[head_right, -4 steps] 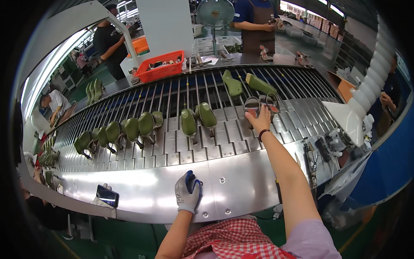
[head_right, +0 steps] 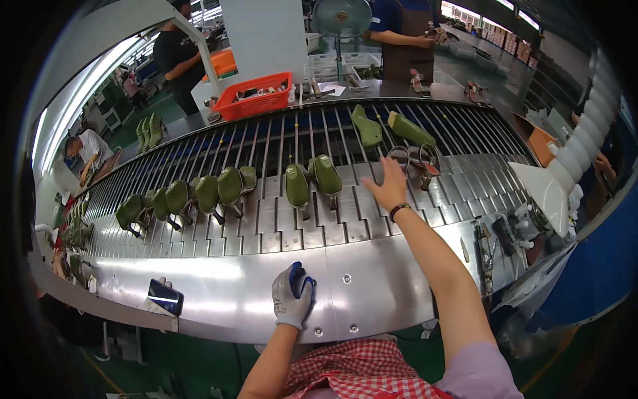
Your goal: The person assembles green high-heeled shoes on a factory assembly line. They pick up shoe uppers from the conveyor, attach them to the heel components, and use a screwdriver to tighten screws on the heel. The person also uses a cloth to wipe the shoes and inspects the assembly before placing the finished shoes back on the line.
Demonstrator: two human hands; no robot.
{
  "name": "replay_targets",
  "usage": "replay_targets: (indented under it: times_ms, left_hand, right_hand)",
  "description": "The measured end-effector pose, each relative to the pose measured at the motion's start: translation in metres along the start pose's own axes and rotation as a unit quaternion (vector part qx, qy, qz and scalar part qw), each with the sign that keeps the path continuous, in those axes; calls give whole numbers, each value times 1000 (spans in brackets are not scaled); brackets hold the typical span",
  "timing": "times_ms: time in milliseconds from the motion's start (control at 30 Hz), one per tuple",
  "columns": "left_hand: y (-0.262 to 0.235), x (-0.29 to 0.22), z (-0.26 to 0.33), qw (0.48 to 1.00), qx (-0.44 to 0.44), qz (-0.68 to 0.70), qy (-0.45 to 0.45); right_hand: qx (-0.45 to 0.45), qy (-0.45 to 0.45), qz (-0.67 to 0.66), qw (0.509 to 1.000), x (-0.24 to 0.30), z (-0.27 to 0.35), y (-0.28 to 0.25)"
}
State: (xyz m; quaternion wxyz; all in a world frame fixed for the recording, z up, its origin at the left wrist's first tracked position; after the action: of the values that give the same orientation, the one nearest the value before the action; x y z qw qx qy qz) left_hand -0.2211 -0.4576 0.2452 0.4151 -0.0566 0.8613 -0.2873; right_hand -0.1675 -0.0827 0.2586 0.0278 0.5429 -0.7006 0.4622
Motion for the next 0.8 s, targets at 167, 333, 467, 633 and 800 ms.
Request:
replay_targets:
  times_ms: [167,333,467,633,800]
  left_hand:
    - [0,6,1,1000,6,7,10]
    - [3,8,0,1000,-4,10,17]
    - [-3,9,2,1000,-22,2,18]
    - [-7,1,0,1000,0,25,-9]
    - [12,13,0,852,67,413,-313]
  right_hand:
    - [129,128,-147,972,83,7,62]
    - [64,289,-231,927,67,7,94]
    - [37,479,-443,756,74,30,65]
    - [35,519,-604,603,72,75,-7]
    - [37,328,-535,778,148,117,-111]
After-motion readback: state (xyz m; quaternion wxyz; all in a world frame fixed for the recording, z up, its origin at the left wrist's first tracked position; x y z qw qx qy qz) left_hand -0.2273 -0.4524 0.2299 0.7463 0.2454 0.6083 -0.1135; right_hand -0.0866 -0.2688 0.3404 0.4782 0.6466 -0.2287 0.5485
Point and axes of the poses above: each hand's wrist, its own z-axis away from the middle knuckle, its own y-axis out of the palm, x = y × z, the point moved 4 cm from there along -z, towards the middle knuckle, and after that the axes turned 10 degrees about -x, right-handed, at the moved point
